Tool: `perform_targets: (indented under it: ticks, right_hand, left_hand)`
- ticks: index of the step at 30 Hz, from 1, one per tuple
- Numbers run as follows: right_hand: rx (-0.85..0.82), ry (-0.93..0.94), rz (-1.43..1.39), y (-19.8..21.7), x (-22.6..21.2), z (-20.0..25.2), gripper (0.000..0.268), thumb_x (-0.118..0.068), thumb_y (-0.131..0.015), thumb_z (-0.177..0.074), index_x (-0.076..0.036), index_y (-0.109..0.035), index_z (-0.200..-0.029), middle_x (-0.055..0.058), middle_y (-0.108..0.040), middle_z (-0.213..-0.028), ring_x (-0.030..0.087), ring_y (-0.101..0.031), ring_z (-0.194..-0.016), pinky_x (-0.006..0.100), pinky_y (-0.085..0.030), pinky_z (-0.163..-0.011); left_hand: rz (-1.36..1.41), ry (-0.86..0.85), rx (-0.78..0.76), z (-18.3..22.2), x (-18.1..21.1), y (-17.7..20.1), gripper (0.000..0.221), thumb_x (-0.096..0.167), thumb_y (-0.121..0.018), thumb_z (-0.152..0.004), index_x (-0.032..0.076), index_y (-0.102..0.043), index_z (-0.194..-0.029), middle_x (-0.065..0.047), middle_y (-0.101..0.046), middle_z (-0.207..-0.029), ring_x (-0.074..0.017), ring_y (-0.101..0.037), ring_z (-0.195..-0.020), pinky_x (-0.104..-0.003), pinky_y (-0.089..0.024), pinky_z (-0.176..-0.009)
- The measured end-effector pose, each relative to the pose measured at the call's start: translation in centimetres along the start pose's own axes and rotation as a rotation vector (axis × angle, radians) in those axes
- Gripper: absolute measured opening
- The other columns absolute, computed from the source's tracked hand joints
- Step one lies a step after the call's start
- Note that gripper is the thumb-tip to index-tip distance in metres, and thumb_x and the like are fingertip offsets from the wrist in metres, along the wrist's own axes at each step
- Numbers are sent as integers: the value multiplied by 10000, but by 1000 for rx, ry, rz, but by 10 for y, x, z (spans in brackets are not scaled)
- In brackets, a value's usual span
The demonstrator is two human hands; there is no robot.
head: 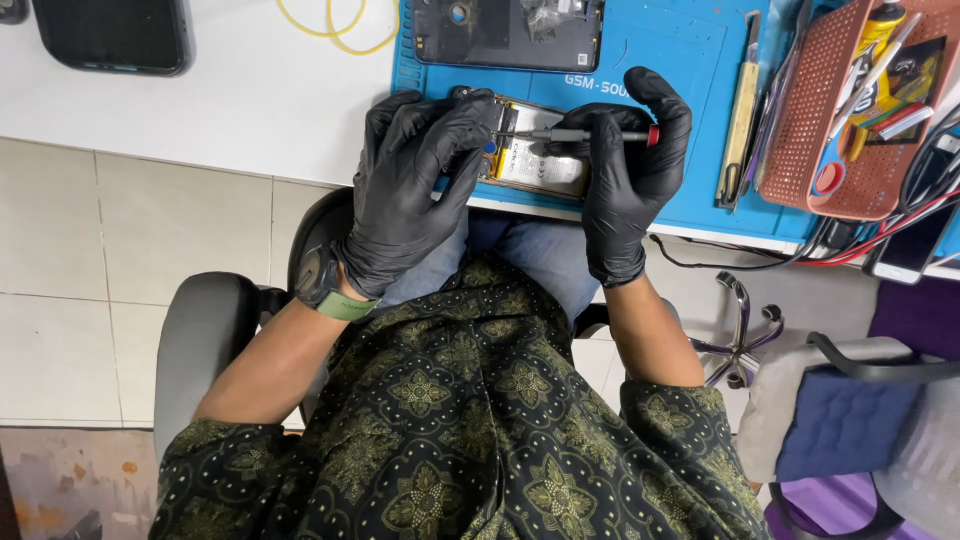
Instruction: Technician using a precision screwdriver to remove internal screws from a smartphone during disassembly.
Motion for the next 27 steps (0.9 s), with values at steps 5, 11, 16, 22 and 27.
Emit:
perform_targets:
  ticks: [5,11,16,22,27]
  right_hand:
    - [-3,1,23,-1,-3,0,300,-23,-628,-1207,-58,-529,-1488,152,-611,-1433,351,-764,-1022,469,-667,-967]
    - [-20,23,28,0,-2,0,304,-7,-622,-1209,-60,-519,-1489,152,-585,-1462,358,-756,-1024,475,-660,-982]
    - [-39,39,40,1,-3,0,324,-8,-628,-1207,-64,-513,-1505,162,-594,-1464,368,-762,-1031,478,-662,-997]
    - [-21,57,96,0,-13,1,333,39,-634,-1195,-58,-513,-1490,160,-574,-1491,361,-767,-1018,492,-684,-989]
    - [-526,310,507,-11,-69,-21,477,244,-694,-1137,46,-494,-1523,246,-789,-1199,341,-832,-1139,451,-679,-1098]
  left_hand:
    - [21,25,-16,0,1,1,330,68,-730,-1180,74,-635,-1497,-83,-719,-1500,-368,-706,-1269,-544,-481,-1185]
    - [-1,44,-32,4,0,-1,368,92,-742,-1180,96,-621,-1528,-67,-717,-1520,-358,-711,-1297,-533,-475,-1199]
    - [14,41,-40,4,0,0,402,94,-735,-1200,113,-586,-1573,-62,-692,-1572,-349,-716,-1352,-527,-482,-1236]
    - [-13,6,-17,6,-2,-3,442,87,-748,-1206,109,-550,-1600,-68,-696,-1582,-324,-709,-1434,-514,-498,-1240]
    - [31,55,-6,1,2,5,467,52,-748,-1182,109,-550,-1602,-87,-661,-1569,-320,-638,-1398,-483,-553,-1203]
Point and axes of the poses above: each hand's wrist, its own z-axis away from the middle knuckle, its own y-axis out of the back of the hand, x = y × z, the point moved 2 cm from there along -z, towards the middle knuckle
